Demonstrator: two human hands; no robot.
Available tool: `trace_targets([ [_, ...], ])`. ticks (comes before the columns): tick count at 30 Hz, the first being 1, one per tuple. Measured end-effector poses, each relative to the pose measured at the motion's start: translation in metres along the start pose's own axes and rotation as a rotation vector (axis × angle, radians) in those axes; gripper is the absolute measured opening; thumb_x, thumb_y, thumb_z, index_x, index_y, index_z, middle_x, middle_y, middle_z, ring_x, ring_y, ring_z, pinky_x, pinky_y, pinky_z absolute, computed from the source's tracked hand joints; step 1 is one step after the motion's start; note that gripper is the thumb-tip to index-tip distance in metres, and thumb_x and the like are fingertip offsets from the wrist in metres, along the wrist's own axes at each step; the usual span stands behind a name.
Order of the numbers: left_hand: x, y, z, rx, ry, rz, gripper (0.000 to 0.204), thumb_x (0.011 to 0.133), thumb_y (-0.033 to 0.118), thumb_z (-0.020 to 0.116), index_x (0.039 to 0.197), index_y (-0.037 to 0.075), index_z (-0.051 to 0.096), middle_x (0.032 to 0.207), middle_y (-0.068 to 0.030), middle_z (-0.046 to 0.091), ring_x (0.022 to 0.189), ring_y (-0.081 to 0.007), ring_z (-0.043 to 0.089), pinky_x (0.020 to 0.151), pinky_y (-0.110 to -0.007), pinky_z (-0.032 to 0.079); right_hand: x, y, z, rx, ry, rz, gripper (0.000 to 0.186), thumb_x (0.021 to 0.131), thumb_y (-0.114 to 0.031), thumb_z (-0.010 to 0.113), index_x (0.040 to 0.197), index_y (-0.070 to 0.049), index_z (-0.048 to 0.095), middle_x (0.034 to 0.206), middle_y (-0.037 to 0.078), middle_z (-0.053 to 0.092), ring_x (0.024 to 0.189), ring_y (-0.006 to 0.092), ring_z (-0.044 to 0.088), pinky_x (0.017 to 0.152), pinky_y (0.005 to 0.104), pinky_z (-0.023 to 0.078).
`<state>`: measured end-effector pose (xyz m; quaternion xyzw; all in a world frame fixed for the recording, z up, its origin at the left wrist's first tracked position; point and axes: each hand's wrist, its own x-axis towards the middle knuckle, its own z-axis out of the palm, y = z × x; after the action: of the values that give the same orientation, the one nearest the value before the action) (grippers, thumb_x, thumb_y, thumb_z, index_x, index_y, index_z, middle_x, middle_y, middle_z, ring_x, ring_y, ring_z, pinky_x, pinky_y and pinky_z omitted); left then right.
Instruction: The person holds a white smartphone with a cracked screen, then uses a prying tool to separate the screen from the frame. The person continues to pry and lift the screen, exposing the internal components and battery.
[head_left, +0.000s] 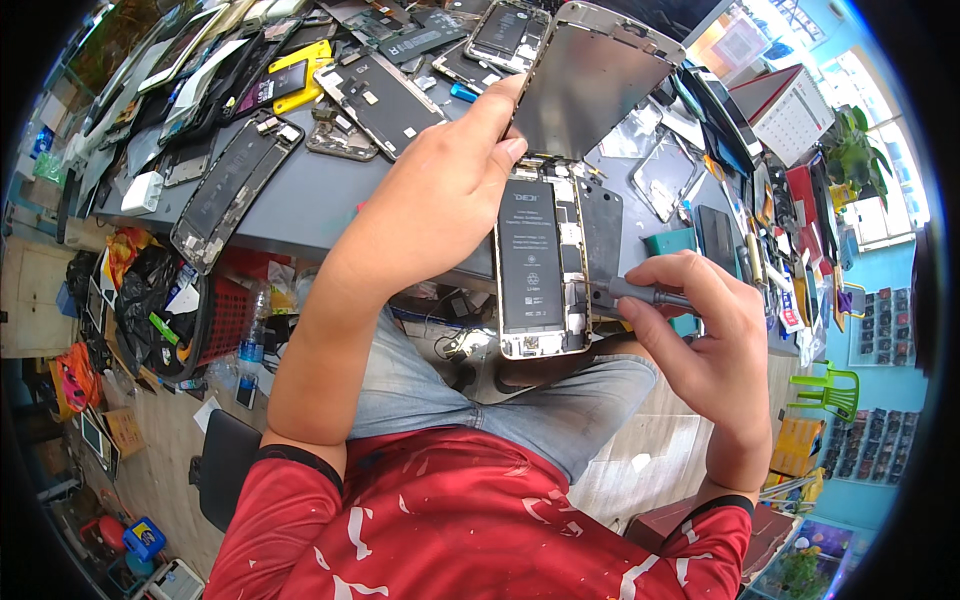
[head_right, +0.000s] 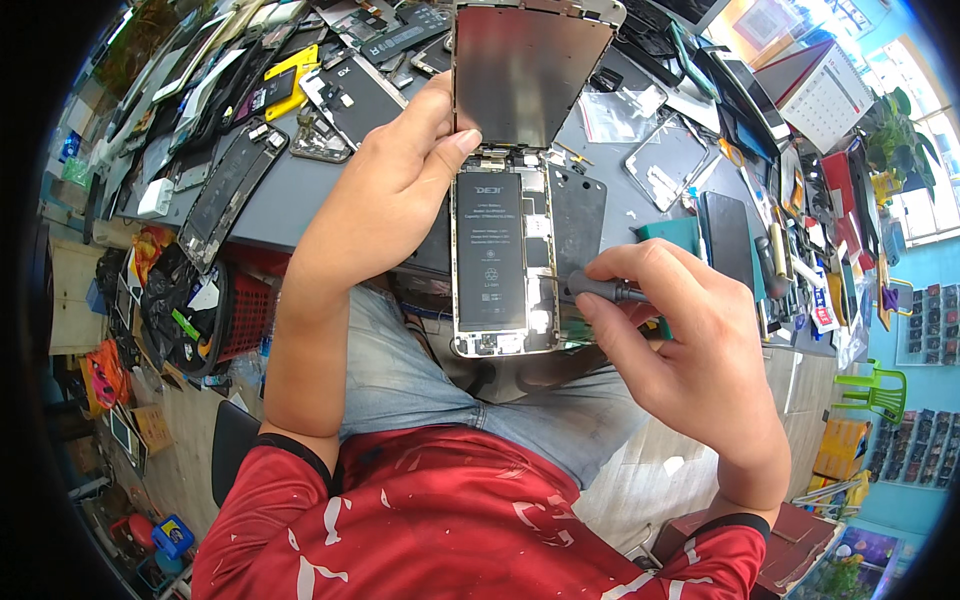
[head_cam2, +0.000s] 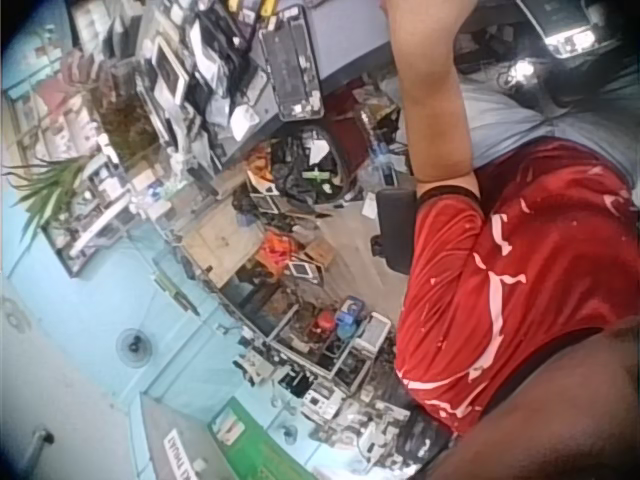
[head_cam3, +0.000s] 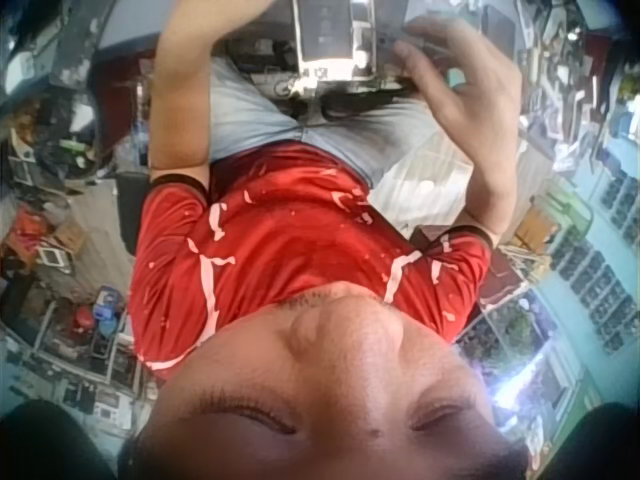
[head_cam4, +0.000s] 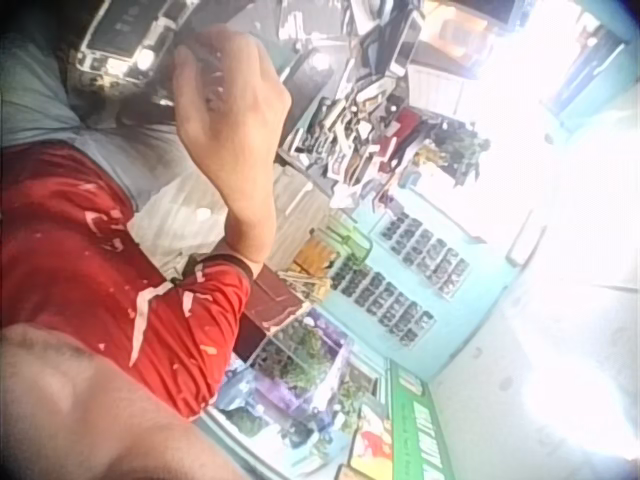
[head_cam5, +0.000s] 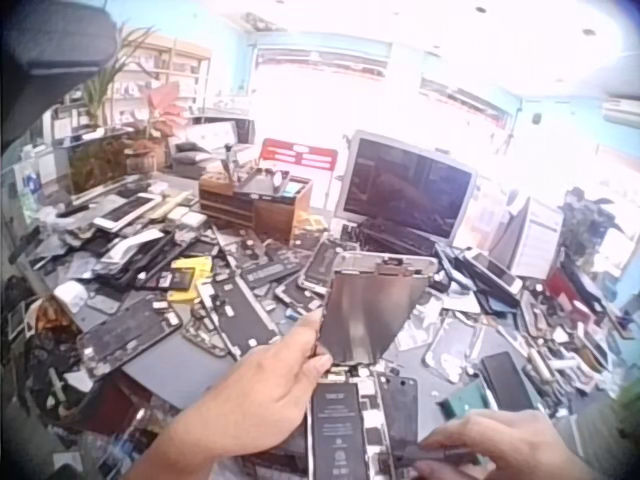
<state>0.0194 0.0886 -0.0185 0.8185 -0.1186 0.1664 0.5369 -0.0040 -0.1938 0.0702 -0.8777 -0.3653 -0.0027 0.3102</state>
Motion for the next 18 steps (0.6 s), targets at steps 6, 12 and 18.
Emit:
trace_targets([
  [6,-0.001,-0.003,0.003,-0.014,0.032,0.048,0.050,0.118,0.012,0.056,0.164,-0.005,0.051,0.112,-0.0345,0.077,0.109,-0.0561,0.074,0.097,-0.056,0.057,0.001,-0.001,-0.001,-0.023,-0.011,-0.014,0.020,0.098,0.001,0.085,0.118,0.001,0.077,0.100,0.013,0.077,0.080,0.0234,0.079,0.069,0.0331,0.064],
  [12,-0.001,-0.002,0.004,0.021,0.030,0.046,0.051,0.118,0.013,0.057,0.165,-0.004,0.050,0.111,-0.0329,0.077,0.109,-0.0551,0.074,0.096,-0.056,0.057,0.008,-0.006,-0.007,-0.079,-0.079,-0.059,0.018,0.097,0.002,0.084,0.113,0.001,0.076,0.097,0.013,0.075,0.075,0.0249,0.077,0.066,0.0353,0.061],
  [18,-0.001,0.000,0.002,0.019,0.027,0.014,0.051,0.118,0.014,0.057,0.165,-0.004,0.050,0.108,-0.0311,0.076,0.104,-0.0537,0.074,0.093,-0.054,0.057,0.037,-0.022,-0.016,-0.393,-0.256,-0.116,0.013,0.096,-0.001,0.085,0.103,0.000,0.073,0.089,0.014,0.076,0.069,0.0296,0.075,0.063,0.0381,0.057],
])
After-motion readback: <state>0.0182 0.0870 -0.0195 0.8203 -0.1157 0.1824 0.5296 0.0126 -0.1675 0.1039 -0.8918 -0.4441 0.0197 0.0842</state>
